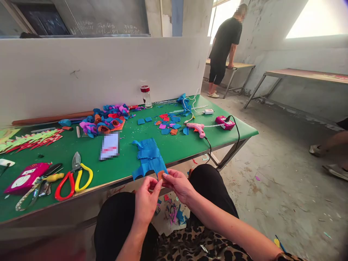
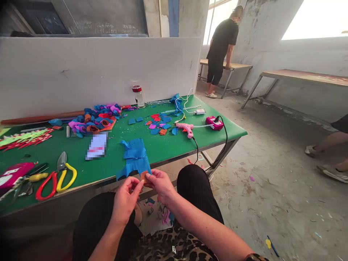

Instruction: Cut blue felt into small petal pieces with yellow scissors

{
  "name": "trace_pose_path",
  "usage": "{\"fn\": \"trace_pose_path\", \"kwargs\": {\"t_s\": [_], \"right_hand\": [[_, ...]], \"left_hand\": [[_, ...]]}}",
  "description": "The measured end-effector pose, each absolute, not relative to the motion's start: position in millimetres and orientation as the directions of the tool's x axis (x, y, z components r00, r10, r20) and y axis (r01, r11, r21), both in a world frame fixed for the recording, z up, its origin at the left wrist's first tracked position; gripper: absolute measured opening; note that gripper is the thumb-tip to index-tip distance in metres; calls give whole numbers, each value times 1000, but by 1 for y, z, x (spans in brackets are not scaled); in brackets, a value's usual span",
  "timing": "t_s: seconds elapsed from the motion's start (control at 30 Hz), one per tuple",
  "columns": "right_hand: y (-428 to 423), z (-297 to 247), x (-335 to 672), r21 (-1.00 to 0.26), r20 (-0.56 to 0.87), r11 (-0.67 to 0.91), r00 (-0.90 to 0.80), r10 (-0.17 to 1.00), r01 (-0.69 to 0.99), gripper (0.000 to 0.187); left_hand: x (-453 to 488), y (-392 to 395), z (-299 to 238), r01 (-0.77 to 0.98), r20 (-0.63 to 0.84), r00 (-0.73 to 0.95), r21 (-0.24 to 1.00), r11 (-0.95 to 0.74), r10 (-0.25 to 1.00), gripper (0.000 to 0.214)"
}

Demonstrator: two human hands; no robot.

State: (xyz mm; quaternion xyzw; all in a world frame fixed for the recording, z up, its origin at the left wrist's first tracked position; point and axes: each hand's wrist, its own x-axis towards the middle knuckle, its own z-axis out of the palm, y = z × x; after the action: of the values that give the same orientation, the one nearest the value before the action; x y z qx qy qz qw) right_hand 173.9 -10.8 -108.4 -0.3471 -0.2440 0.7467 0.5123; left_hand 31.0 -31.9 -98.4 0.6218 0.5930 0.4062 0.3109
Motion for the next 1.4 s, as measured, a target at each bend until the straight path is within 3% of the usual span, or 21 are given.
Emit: {"fn": "trace_pose_path", "kwargs": {"t_s": [0.17, 0.37, 0.63, 1.0, 1.33, 1.4], "right_hand": [[-14, -106, 168, -723, -266, -360, -243, 933, -590, 45], [-15, -105, 172, -718, -284, -380, -253, 925, -583, 49], [-11, -107, 182, -660, -358, -444, -265, 895, -606, 38], [-12, -99, 184, -718, -323, -421, -270, 907, -555, 40], [-7, -109, 180, -723, -392, -440, -209, 896, -533, 47], [-7, -108, 181, -722, -401, -449, -212, 891, -526, 47]], "left_hand": [[44, -35, -109, 422, 118, -189, 906, -28, 975, 34], [28, -33, -89, 486, 112, -201, 874, -1, 973, 28], [21, 10, -47, 626, -163, 236, 779, -21, 958, 26], [29, 31, -47, 743, -107, 237, 660, -109, 965, 18], [10, 20, -44, 677, -114, 192, 734, -48, 975, 27], [-7, 12, -40, 737, -23, 136, 671, -85, 990, 23]]}}
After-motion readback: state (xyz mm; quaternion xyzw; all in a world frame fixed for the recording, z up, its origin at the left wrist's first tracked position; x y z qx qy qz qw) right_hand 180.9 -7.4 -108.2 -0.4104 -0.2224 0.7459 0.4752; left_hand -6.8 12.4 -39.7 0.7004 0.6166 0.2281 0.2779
